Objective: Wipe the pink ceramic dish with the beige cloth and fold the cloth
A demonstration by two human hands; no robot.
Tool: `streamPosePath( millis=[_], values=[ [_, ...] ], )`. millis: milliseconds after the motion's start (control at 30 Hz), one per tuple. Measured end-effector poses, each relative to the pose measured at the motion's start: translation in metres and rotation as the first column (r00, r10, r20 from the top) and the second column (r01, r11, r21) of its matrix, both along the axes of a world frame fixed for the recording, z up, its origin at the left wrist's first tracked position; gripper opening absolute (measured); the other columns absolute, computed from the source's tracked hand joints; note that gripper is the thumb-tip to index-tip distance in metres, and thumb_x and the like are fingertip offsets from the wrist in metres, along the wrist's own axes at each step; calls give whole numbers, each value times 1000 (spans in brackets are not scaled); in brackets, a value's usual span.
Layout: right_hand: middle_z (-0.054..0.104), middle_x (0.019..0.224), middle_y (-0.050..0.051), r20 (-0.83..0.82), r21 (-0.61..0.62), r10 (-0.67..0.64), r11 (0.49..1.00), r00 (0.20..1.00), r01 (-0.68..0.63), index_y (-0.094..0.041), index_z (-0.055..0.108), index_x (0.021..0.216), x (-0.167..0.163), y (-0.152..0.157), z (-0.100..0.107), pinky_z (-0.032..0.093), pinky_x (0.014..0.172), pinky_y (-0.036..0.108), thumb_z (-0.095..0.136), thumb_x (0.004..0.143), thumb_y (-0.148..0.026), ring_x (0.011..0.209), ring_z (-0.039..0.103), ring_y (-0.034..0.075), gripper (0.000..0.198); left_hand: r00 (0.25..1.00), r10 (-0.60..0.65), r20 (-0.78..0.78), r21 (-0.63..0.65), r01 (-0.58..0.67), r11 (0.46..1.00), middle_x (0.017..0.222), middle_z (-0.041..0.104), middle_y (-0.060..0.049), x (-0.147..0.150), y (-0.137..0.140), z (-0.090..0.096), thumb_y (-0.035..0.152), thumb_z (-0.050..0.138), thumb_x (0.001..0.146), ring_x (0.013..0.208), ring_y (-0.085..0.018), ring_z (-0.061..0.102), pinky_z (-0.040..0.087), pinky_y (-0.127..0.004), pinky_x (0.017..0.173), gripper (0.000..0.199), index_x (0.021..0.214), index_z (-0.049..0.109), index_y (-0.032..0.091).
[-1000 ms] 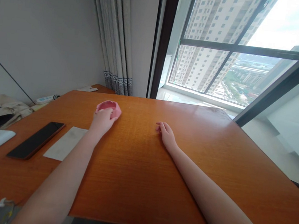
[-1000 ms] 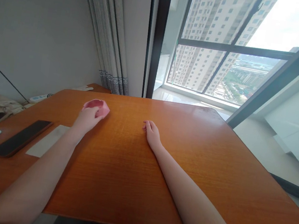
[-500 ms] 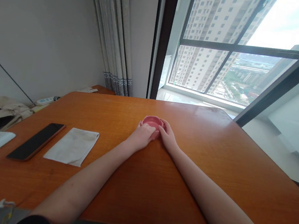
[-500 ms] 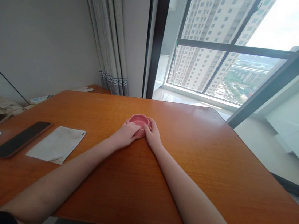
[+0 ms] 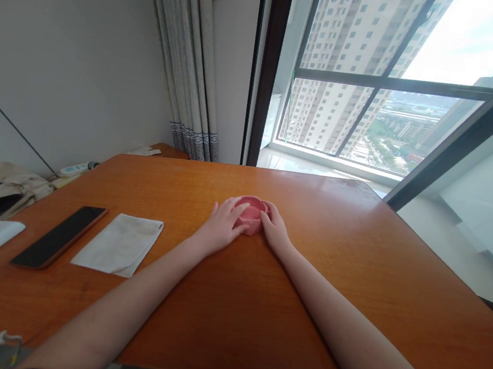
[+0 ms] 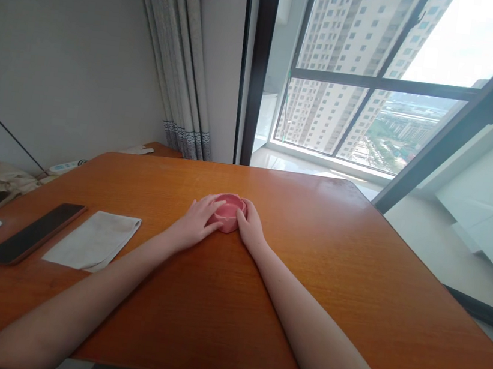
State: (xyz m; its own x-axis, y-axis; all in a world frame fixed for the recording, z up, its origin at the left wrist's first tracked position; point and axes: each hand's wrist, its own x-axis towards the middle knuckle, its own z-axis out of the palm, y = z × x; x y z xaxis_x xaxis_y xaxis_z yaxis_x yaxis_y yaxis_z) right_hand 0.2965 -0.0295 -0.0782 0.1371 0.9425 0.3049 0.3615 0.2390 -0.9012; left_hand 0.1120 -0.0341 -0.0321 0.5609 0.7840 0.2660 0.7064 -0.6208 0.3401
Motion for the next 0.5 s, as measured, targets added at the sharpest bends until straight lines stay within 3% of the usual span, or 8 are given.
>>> streamPosePath(
  millis=[67,133,200,300,400,500],
  values=[
    [61,115,6,7,-4,0,1000,1000,0,-21,52,114,1,0,0,38,100,38,45,82,-34,108,54,21,35,992,122,-15,34,-121,992,147,29,-14,-35,-3,1,39,32,92,136,-27,28,27,-51,109,45,131,42,20],
    [61,116,7,3,-3,-6,1000,1000,6,-20,52,115,1,0,0,37,101,38,46,82,-34,110,54,21,37,955,288,-69,142,-276,951,148,28,-16,-82,-10,-1,36,32,90,136,-29,29,28,-48,109,45,128,46,16],
    [61,117,8,-2,6,-11,1000,1000,11,-20,52,116,0,0,-1,38,101,38,46,83,-36,111,54,21,37,852,506,-133,234,-469,851,146,31,-19,-134,-22,-6,33,33,88,133,-35,33,31,-50,107,45,124,49,12],
    [61,118,8,-36,30,-20,999,999,21,-20,54,114,-2,2,-4,38,101,38,41,87,-42,113,53,21,38,628,740,-241,218,-708,672,135,47,-17,-203,-42,-16,31,28,85,113,-37,53,44,-52,90,44,121,50,18],
    [59,121,9,-100,55,-65,996,993,71,-19,54,115,-3,4,-9,35,104,40,31,90,-49,117,51,22,45,554,749,-363,138,-763,632,111,63,-19,-242,-54,-20,39,32,83,94,-37,62,48,-49,75,43,113,54,18],
    [56,125,11,-119,76,-138,986,983,148,-18,52,119,-2,4,-12,32,106,42,29,91,-51,120,48,22,49,582,752,-309,17,-787,617,94,68,-16,-252,-51,-16,50,48,73,89,-37,63,48,-44,71,42,97,60,17]
  ],
)
